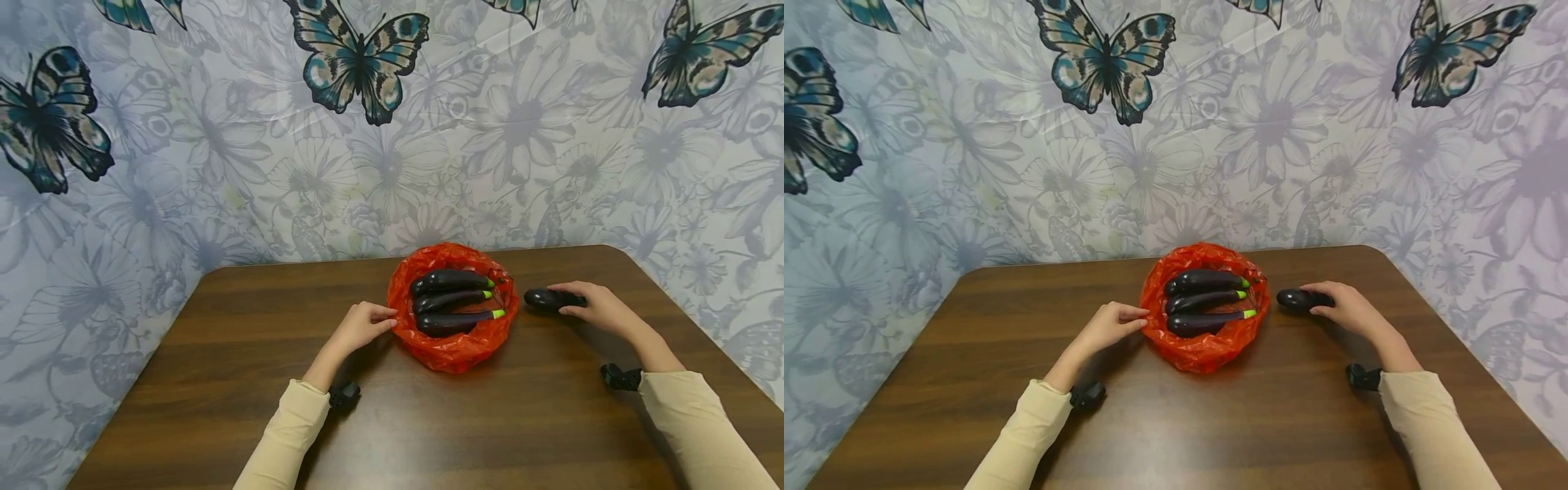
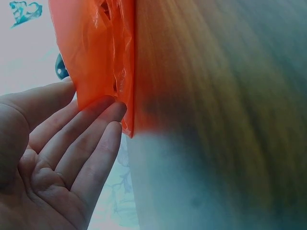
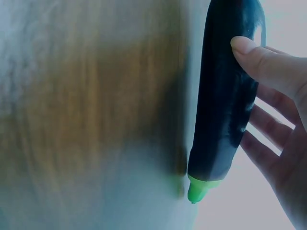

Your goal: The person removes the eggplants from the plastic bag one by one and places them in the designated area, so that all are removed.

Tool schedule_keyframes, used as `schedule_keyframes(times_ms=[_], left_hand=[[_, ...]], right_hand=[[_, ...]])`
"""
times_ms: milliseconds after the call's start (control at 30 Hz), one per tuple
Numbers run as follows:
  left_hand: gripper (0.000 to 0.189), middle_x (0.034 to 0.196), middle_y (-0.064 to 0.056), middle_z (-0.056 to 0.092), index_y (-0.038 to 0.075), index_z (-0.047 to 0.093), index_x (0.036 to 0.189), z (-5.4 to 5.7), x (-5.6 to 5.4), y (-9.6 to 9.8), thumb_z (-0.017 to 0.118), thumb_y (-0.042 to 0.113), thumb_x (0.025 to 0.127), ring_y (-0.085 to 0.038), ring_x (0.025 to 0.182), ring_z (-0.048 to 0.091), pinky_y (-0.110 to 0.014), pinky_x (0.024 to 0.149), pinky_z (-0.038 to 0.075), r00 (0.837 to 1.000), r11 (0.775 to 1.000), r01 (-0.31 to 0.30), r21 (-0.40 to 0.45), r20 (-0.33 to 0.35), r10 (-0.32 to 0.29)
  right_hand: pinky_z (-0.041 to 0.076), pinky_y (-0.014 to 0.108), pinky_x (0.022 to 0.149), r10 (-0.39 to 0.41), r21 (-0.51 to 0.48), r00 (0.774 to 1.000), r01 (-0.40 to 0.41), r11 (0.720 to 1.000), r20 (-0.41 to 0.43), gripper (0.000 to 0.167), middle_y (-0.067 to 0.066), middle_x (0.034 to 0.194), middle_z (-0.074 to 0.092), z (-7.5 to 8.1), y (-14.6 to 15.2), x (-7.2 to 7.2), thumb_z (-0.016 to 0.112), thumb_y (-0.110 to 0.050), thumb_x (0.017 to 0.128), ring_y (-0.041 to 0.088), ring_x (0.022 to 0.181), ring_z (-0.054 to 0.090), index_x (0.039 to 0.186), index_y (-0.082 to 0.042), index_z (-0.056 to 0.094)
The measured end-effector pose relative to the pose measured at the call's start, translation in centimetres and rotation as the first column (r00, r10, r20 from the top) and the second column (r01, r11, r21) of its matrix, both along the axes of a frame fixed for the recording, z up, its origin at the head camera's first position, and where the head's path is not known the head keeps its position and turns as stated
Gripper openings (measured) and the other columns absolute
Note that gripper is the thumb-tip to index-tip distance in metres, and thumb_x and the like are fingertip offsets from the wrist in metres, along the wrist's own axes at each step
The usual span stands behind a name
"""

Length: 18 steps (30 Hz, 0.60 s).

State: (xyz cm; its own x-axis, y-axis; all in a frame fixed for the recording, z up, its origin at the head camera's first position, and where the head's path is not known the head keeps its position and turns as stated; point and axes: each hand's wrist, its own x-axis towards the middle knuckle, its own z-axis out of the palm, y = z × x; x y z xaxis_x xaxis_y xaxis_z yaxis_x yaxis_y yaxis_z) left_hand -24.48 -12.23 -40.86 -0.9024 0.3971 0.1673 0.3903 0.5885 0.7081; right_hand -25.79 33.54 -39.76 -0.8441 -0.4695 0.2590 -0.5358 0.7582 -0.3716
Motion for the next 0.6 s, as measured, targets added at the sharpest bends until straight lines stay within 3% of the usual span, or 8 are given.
schedule_keyframes(times_ms=[600], left_hand=[[0.025,0.099,-0.011,0.068,0.0,0.07,0.108,-0.28,-0.14,-0.06,0.068,0.012,0.086,-0.019,0.091,0.065,-0.031,0.078,0.051,1.0,1.0,-0.001,-0.011,0.007,0.001]], right_hand=[[0.04,0.058,0.083,0.062,0.02,0.998,-0.062,0.998,0.0,0.046,0.023,0.112,0.059,0.04,-0.02,-0.4,0.074,-0.002,0.077,0.043,0.103,0.053,0.121,0.002,0.059]])
